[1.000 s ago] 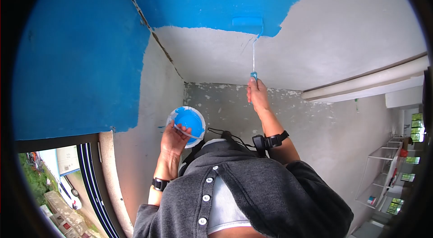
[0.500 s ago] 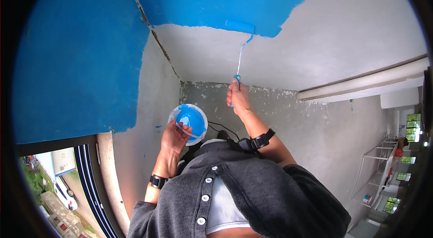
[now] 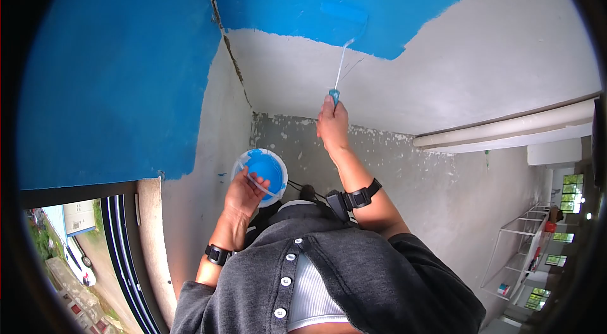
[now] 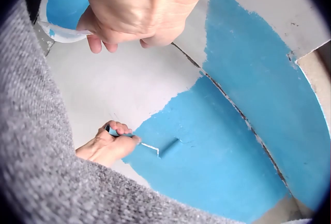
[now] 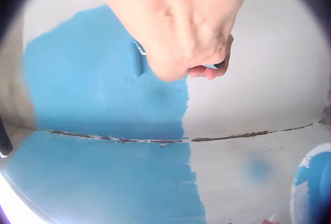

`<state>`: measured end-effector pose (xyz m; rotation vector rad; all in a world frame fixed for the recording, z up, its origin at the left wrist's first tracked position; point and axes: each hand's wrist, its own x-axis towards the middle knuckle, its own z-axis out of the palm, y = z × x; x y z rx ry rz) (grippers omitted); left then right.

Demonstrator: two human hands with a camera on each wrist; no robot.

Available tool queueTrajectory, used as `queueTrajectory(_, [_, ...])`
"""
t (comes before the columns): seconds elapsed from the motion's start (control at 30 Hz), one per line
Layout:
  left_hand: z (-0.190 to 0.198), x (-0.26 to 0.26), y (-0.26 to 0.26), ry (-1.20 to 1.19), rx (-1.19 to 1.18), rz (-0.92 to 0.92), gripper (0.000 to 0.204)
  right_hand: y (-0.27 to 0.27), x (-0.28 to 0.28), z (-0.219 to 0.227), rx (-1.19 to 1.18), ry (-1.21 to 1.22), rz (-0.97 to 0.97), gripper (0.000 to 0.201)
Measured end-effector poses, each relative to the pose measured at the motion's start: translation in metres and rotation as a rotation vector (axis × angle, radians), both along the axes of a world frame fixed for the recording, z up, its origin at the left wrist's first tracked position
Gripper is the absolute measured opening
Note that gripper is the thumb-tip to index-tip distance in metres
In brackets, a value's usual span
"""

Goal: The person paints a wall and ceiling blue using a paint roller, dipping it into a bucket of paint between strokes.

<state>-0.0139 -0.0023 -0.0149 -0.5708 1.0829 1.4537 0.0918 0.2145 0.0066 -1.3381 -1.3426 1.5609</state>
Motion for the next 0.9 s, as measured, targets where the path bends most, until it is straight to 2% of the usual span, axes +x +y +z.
queueTrajectory(0.17, [-0.005,0.002,-0.004,-0.001,0.002,0.005,0.027,0.001,0.001,-0.009,0.08,0.0,-0.024,0.028])
queueTrajectory(0.23, [-0.007,0.001,-0.004,0.0,0.002,0.024,0.027,-0.008,0.004,-0.009,-0.082,-0.018,0.0,0.029])
queueTrajectory(0.27, [-0.007,0.0,-0.005,-0.001,-0.009,0.02,0.026,-0.005,0.004,-0.008,-0.079,-0.02,0.002,0.029])
queueTrajectory(0.37, [-0.008,-0.003,-0.01,-0.009,-0.003,0.006,0.027,0.002,-0.003,0.018,-0.062,0.055,0.009,0.03])
queueTrajectory(0.43, [-0.009,-0.003,-0.011,-0.017,0.02,-0.004,0.027,0.008,-0.006,0.035,0.052,0.082,0.015,0.031])
queueTrajectory(0.57, [-0.01,-0.001,-0.009,-0.02,0.027,-0.01,0.026,0.0,0.002,-0.001,-0.011,0.043,0.042,0.031])
queueTrajectory(0.7, [-0.011,-0.004,-0.011,-0.029,0.021,0.009,0.026,-0.004,-0.001,0.003,-0.097,0.044,0.042,0.031])
queueTrajectory(0.8, [-0.009,-0.005,-0.012,-0.043,0.041,0.005,0.025,0.012,-0.017,0.048,0.096,0.17,0.025,0.031])
queueTrajectory(0.9, [-0.015,-0.004,-0.012,-0.041,0.042,0.007,0.025,0.019,-0.023,0.04,0.151,0.163,0.018,0.032])
